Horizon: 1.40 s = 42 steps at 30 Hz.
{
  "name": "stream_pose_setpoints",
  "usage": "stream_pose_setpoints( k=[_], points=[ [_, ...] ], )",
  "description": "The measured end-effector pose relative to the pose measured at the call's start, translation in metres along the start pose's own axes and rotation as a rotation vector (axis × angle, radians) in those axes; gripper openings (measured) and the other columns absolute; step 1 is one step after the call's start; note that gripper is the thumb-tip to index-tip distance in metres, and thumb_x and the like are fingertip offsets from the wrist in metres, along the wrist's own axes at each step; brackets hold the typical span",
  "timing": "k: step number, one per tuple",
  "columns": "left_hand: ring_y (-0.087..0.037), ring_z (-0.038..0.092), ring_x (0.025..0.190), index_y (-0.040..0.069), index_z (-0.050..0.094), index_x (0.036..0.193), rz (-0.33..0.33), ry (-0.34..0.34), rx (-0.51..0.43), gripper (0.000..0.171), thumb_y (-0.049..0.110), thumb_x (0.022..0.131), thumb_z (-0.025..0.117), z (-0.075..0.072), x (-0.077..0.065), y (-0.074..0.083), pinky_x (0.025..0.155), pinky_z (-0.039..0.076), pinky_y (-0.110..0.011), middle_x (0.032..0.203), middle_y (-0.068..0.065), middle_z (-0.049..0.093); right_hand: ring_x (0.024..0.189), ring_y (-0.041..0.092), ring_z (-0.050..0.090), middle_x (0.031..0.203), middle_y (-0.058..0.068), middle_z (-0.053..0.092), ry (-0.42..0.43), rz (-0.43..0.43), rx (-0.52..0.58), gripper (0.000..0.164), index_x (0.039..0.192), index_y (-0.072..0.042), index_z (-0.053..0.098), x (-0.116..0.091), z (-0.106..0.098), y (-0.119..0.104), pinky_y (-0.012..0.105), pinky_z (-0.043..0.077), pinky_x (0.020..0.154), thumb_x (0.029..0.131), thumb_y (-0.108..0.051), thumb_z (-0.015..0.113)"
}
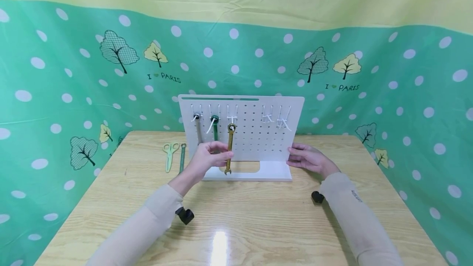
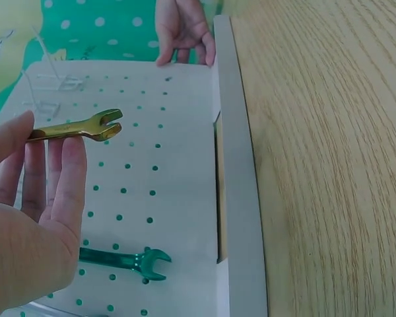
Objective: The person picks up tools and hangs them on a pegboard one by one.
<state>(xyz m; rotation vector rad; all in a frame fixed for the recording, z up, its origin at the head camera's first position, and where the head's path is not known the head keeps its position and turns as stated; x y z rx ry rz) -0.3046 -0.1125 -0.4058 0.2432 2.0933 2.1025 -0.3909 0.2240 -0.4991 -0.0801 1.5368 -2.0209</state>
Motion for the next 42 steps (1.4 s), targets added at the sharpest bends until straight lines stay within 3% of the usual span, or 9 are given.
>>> stream_pose_setpoints(
  k=[7,18,25,29,37,42],
  points=[
    [-0.023,0.07,0.096,0.002,0.066,0.111,-0.038,-0.007,-0.012,0.03,0.018,0.09,0.08,0.003,0.006,-0.006,0.088,0.06,-0.04,0.107,-0.011,0.071,0.117,0.032,0.061,0.123,0.014,0.064,0.009,-0.001,0.0,0.033,0.135,-0.003,0.05,0.0,0.001,-0.001,0.053,0.046,0.108,0.104,-0.007,0.057],
    [-0.024,0.07,0.099,0.002,0.066,0.118,-0.145,-0.067,0.004,0.036,0.03,0.097,0.072,0.011,0.013,-0.037,0.094,0.057,-0.047,0.121,-0.017,0.067,0.116,0.032,0.061,0.123,0.014,0.063,0.026,-0.012,-0.016,0.03,0.135,-0.003,0.049,-0.001,-0.003,-0.003,0.052,0.047,0.107,0.105,-0.006,0.054],
    [-0.037,0.065,0.113,-0.002,0.063,0.128,-0.197,-0.06,0.023,0.048,0.036,0.099,0.068,0.007,0.02,-0.047,0.096,0.056,-0.05,0.127,-0.016,0.065,0.123,0.033,0.057,0.131,0.017,0.056,0.028,0.0,-0.016,0.053,0.151,0.005,0.03,0.001,0.0,0.002,0.052,0.046,0.108,0.105,-0.006,0.055],
    [-0.036,0.065,0.114,-0.001,0.063,0.131,-0.204,-0.047,0.024,0.05,0.038,0.099,0.067,0.007,0.024,-0.049,0.091,0.059,-0.045,0.128,-0.015,0.064,0.123,0.033,0.057,0.134,0.018,0.054,0.038,-0.004,-0.031,0.062,0.155,0.006,0.022,0.001,-0.001,0.001,0.051,0.047,0.107,0.104,-0.007,0.056],
    [-0.037,0.064,0.116,0.001,0.064,0.13,-0.236,0.012,-0.022,0.05,0.041,0.1,0.065,0.004,0.032,-0.053,0.099,0.053,-0.053,0.126,-0.015,0.065,0.12,0.032,0.059,0.128,0.016,0.059,0.026,0.0,-0.025,0.042,0.142,0.001,0.041,0.001,0.0,-0.001,0.052,0.045,0.108,0.104,-0.007,0.057],
    [-0.035,0.065,0.115,0.004,0.065,0.129,-0.258,0.04,-0.021,0.05,0.044,0.099,0.066,0.001,0.037,-0.054,0.099,0.054,-0.05,0.126,-0.016,0.066,0.117,0.031,0.06,0.126,0.016,0.059,0.018,0.002,-0.008,0.035,0.137,0.0,0.045,0.002,0.001,-0.001,0.052,0.046,0.107,0.104,-0.006,0.056]
  ],
)
Point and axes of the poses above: each hand's wrist, its own x-axis towards the middle knuckle, its own z-axis out of the palm, y = z × x, the point moved 8 cm from there along x, towards the middle knuckle
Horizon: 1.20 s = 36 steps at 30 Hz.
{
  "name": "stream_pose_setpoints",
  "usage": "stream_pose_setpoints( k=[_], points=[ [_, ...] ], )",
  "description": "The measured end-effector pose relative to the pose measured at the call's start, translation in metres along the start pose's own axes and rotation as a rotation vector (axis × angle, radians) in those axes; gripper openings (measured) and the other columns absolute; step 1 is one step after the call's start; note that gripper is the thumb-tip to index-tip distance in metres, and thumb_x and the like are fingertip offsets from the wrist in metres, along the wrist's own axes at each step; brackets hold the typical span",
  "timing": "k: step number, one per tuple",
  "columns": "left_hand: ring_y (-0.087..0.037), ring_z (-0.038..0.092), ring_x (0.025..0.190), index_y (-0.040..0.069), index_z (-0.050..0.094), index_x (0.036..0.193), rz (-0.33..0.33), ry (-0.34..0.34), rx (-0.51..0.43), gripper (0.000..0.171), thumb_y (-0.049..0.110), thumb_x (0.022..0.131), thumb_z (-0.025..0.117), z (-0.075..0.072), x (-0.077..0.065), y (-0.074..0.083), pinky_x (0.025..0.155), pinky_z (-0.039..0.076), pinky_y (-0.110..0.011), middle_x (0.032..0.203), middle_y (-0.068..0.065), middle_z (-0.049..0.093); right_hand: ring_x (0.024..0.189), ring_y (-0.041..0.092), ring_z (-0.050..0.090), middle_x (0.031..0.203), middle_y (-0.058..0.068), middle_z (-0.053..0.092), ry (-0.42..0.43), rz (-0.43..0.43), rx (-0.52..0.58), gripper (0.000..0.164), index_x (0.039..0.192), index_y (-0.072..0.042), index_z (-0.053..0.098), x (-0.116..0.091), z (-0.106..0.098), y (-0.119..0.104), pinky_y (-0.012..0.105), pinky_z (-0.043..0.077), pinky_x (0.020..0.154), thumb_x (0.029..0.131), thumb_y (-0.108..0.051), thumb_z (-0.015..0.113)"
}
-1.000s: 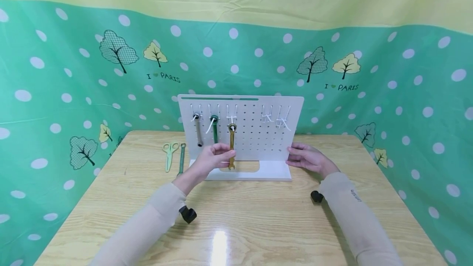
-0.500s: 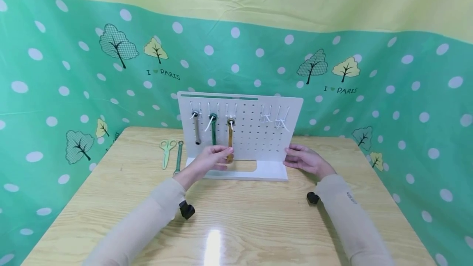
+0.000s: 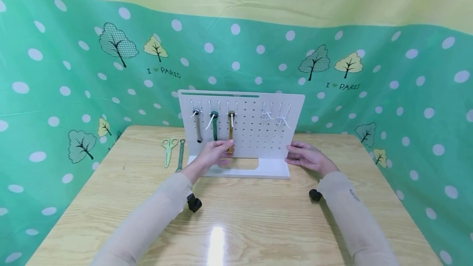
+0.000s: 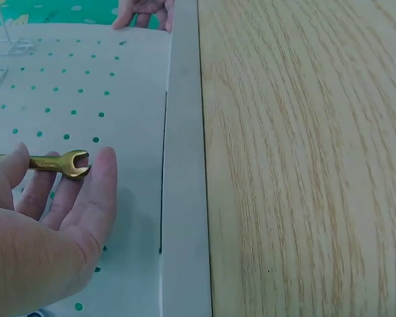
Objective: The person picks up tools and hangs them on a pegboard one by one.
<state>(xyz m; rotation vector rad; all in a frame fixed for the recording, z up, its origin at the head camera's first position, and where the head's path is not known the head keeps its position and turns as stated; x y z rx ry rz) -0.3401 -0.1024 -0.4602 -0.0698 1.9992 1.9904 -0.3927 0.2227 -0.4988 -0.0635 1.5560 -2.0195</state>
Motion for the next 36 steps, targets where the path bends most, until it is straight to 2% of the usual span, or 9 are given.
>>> stream_pose_setpoints(
  k=[3,12,19,23,26,30,36],
  points=[
    [-0.034,0.066,0.115,0.005,0.065,0.129,0.006,0.005,0.014,0.051,0.045,0.099,0.065,0.0,0.003,0.0,0.097,0.055,-0.049,0.128,-0.014,0.065,0.116,0.031,0.061,0.125,0.016,0.059,-0.002,-0.018,0.011,0.031,0.134,-0.001,0.048,-0.001,-0.001,-0.001,0.052,0.047,0.107,0.104,-0.005,0.055],
    [-0.028,0.07,0.104,0.007,0.07,0.125,0.001,0.062,0.049,0.047,0.044,0.097,0.068,-0.004,0.004,-0.016,0.084,0.062,-0.042,0.123,-0.011,0.068,0.116,0.031,0.061,0.124,0.014,0.061,-0.021,-0.001,0.012,0.023,0.128,-0.005,0.055,-0.004,0.001,0.011,0.053,0.046,0.107,0.105,-0.005,0.055],
    [-0.028,0.07,0.104,0.009,0.071,0.125,0.002,0.109,0.049,0.05,0.048,0.094,0.07,-0.01,0.011,-0.014,0.086,0.061,-0.043,0.123,-0.012,0.068,0.117,0.032,0.061,0.126,0.015,0.061,-0.016,-0.021,-0.001,0.032,0.135,-0.001,0.049,-0.002,-0.001,0.006,0.053,0.046,0.107,0.104,-0.006,0.056],
    [-0.027,0.07,0.104,0.009,0.069,0.128,-0.01,0.11,0.047,0.053,0.049,0.093,0.071,-0.009,0.014,-0.013,0.085,0.061,-0.041,0.124,-0.011,0.068,0.117,0.032,0.06,0.127,0.016,0.058,-0.009,-0.021,-0.002,0.039,0.14,0.002,0.042,-0.003,-0.002,0.002,0.052,0.046,0.108,0.104,-0.006,0.056],
    [-0.028,0.07,0.105,0.009,0.068,0.129,-0.029,0.111,0.05,0.056,0.052,0.092,0.071,-0.009,0.013,-0.015,0.084,0.062,-0.041,0.123,-0.01,0.069,0.116,0.031,0.061,0.125,0.015,0.059,-0.016,-0.021,0.004,0.032,0.135,-0.001,0.048,-0.003,-0.002,0.001,0.052,0.047,0.107,0.105,-0.005,0.055],
    [-0.032,0.07,0.106,0.004,0.067,0.128,-0.061,0.08,0.052,0.058,0.051,0.094,0.069,-0.008,0.009,-0.024,0.082,0.062,-0.041,0.119,-0.015,0.071,0.114,0.029,0.062,0.121,0.013,0.062,-0.039,-0.028,0.006,0.019,0.123,-0.006,0.057,-0.004,-0.001,0.002,0.051,0.048,0.106,0.105,-0.005,0.055],
    [-0.029,0.072,0.098,-0.003,0.066,0.126,-0.121,0.026,0.042,0.052,0.042,0.099,0.066,-0.01,0.004,-0.038,0.08,0.063,-0.037,0.112,-0.018,0.072,0.114,0.03,0.062,0.12,0.013,0.062,-0.044,-0.028,0.003,0.017,0.122,-0.007,0.058,-0.003,-0.002,0.002,0.051,0.048,0.106,0.105,-0.004,0.054]
  ],
)
Point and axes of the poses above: each hand's wrist, its own x-axis towards the middle knuckle, its own z-axis out of the palm, y = z × x, the point moved 8 cm from there along x, towards the middle knuckle
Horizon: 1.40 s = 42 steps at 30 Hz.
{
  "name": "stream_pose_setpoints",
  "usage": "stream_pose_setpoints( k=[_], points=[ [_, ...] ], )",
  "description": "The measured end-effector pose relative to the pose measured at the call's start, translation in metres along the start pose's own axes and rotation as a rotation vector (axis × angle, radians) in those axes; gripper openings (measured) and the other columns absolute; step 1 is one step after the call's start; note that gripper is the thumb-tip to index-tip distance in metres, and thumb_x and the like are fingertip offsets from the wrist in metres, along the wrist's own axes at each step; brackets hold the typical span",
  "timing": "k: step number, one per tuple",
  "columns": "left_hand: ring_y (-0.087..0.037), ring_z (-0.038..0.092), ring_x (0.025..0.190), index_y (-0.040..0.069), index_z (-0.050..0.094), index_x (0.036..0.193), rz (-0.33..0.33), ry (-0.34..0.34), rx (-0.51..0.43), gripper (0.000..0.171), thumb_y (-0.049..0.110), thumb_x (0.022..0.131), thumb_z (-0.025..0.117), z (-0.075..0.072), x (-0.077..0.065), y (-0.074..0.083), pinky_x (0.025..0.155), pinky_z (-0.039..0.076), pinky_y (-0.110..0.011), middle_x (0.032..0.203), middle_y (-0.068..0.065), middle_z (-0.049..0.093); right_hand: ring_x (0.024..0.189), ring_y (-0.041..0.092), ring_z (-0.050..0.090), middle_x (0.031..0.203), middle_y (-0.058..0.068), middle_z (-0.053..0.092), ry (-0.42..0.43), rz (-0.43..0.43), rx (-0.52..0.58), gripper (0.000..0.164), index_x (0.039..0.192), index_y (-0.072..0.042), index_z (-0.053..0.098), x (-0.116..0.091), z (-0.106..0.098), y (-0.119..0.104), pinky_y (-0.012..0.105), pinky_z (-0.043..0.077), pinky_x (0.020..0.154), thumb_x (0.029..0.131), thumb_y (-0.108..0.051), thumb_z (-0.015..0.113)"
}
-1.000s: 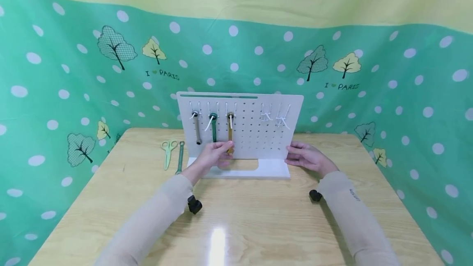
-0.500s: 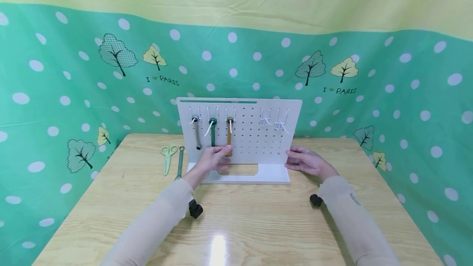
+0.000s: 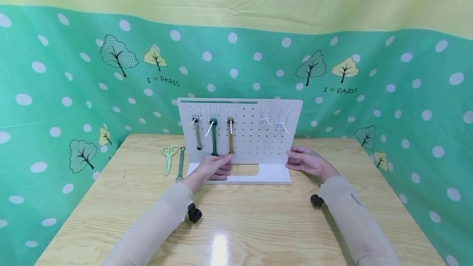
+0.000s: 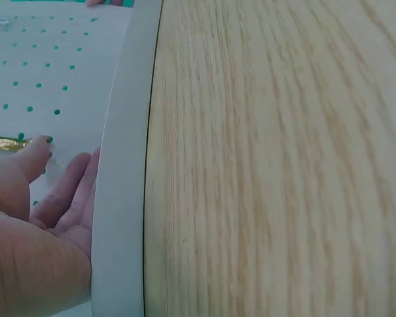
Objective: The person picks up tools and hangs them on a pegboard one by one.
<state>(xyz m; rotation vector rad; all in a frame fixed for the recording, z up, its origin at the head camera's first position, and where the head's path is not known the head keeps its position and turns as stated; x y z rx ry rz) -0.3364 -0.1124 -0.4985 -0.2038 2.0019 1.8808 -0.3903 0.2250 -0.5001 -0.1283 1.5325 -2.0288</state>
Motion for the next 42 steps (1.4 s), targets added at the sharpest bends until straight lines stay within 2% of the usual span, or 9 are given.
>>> stream_pose_setpoints(
  k=[9,14,17,21,28,32,36,39,42],
  points=[
    [-0.029,0.072,0.096,-0.003,0.062,0.129,-0.002,-0.048,0.011,0.048,0.033,0.098,0.07,-0.004,-0.002,0.0,0.082,0.062,-0.037,0.113,-0.019,0.071,0.116,0.032,0.061,0.122,0.015,0.064,0.012,0.004,0.011,0.023,0.127,-0.005,0.057,-0.001,0.001,0.001,0.054,0.045,0.108,0.105,-0.004,0.054],
    [-0.027,0.071,0.095,0.0,0.066,0.127,0.012,-0.048,0.088,0.043,0.027,0.094,0.075,-0.021,-0.011,0.006,0.081,0.062,-0.036,0.116,-0.018,0.07,0.117,0.032,0.061,0.123,0.014,0.064,0.007,-0.001,0.002,0.022,0.126,-0.006,0.058,-0.002,0.0,0.0,0.053,0.046,0.107,0.105,-0.004,0.054],
    [-0.029,0.069,0.097,0.002,0.066,0.129,0.031,-0.046,0.129,0.043,0.023,0.093,0.077,-0.04,-0.018,0.011,0.084,0.061,-0.037,0.119,-0.017,0.068,0.116,0.032,0.062,0.122,0.014,0.064,0.007,-0.001,0.001,0.02,0.124,-0.006,0.058,-0.002,-0.001,0.0,0.053,0.047,0.107,0.105,-0.004,0.053],
    [-0.032,0.068,0.1,0.002,0.064,0.13,0.057,-0.012,0.14,0.045,0.021,0.092,0.077,-0.074,-0.026,0.012,0.089,0.06,-0.041,0.12,-0.017,0.067,0.116,0.032,0.061,0.121,0.014,0.064,0.005,0.0,0.002,0.019,0.124,-0.006,0.058,-0.003,-0.001,-0.001,0.053,0.047,0.107,0.105,-0.004,0.053],
    [-0.019,0.067,0.087,-0.001,0.058,0.135,0.057,0.141,0.22,0.051,0.021,0.093,0.076,-0.148,-0.036,0.009,0.084,0.061,-0.035,0.107,-0.013,0.069,0.117,0.032,0.061,0.122,0.013,0.065,0.001,0.005,0.008,0.019,0.123,-0.008,0.06,-0.002,0.0,-0.001,0.053,0.046,0.108,0.104,-0.004,0.055],
    [-0.019,0.065,0.092,-0.003,0.048,0.143,0.053,0.222,0.293,0.059,0.02,0.095,0.074,-0.18,-0.042,0.007,0.082,0.06,-0.031,0.126,-0.019,0.06,0.117,0.033,0.061,0.122,0.014,0.064,0.001,0.004,0.002,0.021,0.125,-0.007,0.059,-0.001,0.001,-0.002,0.053,0.046,0.107,0.105,-0.005,0.054],
    [-0.018,0.062,0.093,-0.003,0.041,0.147,0.037,0.276,0.322,0.067,0.021,0.094,0.075,-0.201,-0.046,-0.002,0.076,0.06,-0.029,0.141,-0.025,0.046,0.116,0.033,0.061,0.122,0.015,0.063,0.0,-0.008,0.001,0.022,0.126,-0.006,0.057,0.001,0.0,-0.003,0.052,0.047,0.107,0.105,-0.005,0.054],
    [-0.014,0.062,0.084,-0.004,0.041,0.145,0.011,0.296,0.3,0.07,0.018,0.091,0.079,-0.21,-0.046,-0.012,0.07,0.06,-0.027,0.136,-0.024,0.046,0.114,0.032,0.062,0.122,0.014,0.063,0.007,0.004,0.001,0.02,0.125,-0.006,0.057,0.001,-0.001,-0.003,0.052,0.047,0.106,0.105,-0.005,0.055],
    [-0.01,0.062,0.076,-0.004,0.042,0.143,0.003,0.307,0.293,0.07,0.017,0.089,0.081,-0.214,-0.042,-0.014,0.068,0.06,-0.025,0.126,-0.019,0.051,0.114,0.032,0.062,0.121,0.014,0.062,0.002,0.011,-0.006,0.019,0.124,-0.006,0.055,0.001,-0.001,-0.005,0.052,0.046,0.107,0.105,-0.004,0.053]
  ],
)
Point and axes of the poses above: each hand's wrist, its own x-axis towards the middle knuckle, its own z-axis out of the palm, y = z × x, the point moved 8 cm from there along x, towards the middle knuckle
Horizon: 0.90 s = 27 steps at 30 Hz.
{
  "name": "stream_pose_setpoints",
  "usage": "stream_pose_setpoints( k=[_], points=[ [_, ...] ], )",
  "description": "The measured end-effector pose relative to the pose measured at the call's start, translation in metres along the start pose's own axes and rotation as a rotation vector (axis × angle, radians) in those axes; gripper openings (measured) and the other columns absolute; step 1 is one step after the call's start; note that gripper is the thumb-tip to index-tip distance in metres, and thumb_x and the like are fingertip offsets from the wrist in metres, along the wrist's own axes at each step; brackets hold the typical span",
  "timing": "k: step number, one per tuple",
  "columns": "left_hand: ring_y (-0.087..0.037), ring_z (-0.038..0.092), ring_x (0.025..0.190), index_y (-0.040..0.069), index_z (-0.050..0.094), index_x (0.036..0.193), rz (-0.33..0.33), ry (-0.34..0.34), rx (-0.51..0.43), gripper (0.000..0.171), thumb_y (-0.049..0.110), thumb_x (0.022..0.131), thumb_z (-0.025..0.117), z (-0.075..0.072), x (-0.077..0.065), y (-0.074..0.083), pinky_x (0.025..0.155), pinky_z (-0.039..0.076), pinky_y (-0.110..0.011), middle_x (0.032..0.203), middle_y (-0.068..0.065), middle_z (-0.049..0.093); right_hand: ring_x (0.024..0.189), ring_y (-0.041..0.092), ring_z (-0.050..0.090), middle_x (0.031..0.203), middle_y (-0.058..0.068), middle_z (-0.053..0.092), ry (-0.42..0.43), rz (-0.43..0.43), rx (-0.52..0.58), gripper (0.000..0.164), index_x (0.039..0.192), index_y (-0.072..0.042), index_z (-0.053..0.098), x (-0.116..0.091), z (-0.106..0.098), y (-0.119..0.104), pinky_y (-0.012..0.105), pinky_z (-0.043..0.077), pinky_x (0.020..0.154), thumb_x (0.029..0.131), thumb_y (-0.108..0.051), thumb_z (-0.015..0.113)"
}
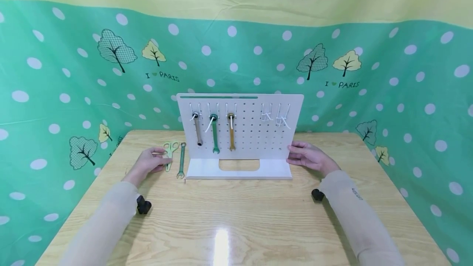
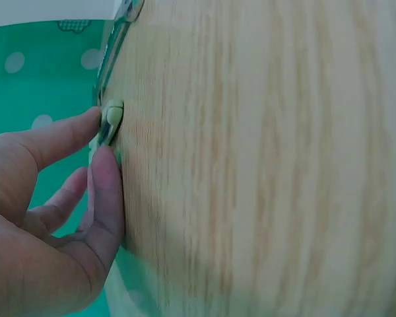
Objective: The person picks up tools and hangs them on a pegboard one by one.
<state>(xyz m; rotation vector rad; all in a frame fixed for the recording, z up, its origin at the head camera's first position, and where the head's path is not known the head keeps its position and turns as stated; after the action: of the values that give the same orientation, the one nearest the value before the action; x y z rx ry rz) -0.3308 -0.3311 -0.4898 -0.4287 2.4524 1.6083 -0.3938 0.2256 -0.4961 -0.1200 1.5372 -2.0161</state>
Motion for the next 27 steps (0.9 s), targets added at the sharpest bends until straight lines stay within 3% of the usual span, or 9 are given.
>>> stream_pose_setpoints(
  k=[8,15,27],
  points=[
    [-0.01,0.064,0.073,-0.004,0.046,0.141,0.0,0.011,0.074,0.063,0.015,0.09,0.078,-0.004,0.005,0.011,0.068,0.061,-0.026,0.109,-0.012,0.058,0.117,0.033,0.059,0.12,0.013,0.061,0.012,-0.01,0.019,0.02,0.125,-0.003,0.053,0.002,-0.001,-0.007,0.053,0.045,0.108,0.105,-0.003,0.053],
    [-0.013,0.061,0.067,-0.007,0.048,0.138,0.015,0.004,0.188,0.067,0.018,0.086,0.082,0.0,-0.001,0.006,0.061,0.059,-0.027,0.103,-0.013,0.062,0.116,0.033,0.059,0.12,0.013,0.06,0.027,0.019,0.028,0.02,0.125,-0.003,0.053,0.0,0.002,0.002,0.055,0.043,0.109,0.104,-0.002,0.054],
    [-0.013,0.062,0.063,-0.008,0.052,0.135,0.021,0.033,0.207,0.064,0.016,0.083,0.081,-0.001,0.001,0.007,0.059,0.06,-0.028,0.084,-0.009,0.062,0.116,0.033,0.06,0.122,0.015,0.061,0.028,0.003,0.022,0.024,0.126,-0.002,0.052,0.002,-0.001,0.002,0.055,0.045,0.108,0.103,-0.003,0.057]
  ],
)
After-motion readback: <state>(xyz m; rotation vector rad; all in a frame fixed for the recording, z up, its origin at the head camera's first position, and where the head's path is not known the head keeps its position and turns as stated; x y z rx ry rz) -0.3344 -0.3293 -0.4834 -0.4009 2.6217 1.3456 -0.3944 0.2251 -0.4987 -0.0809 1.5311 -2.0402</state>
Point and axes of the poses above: each hand's wrist, its own x-axis towards the middle knuckle, its own z-axis out of the palm, y = z × x, the point moved 8 cm from there along x, towards the middle knuckle
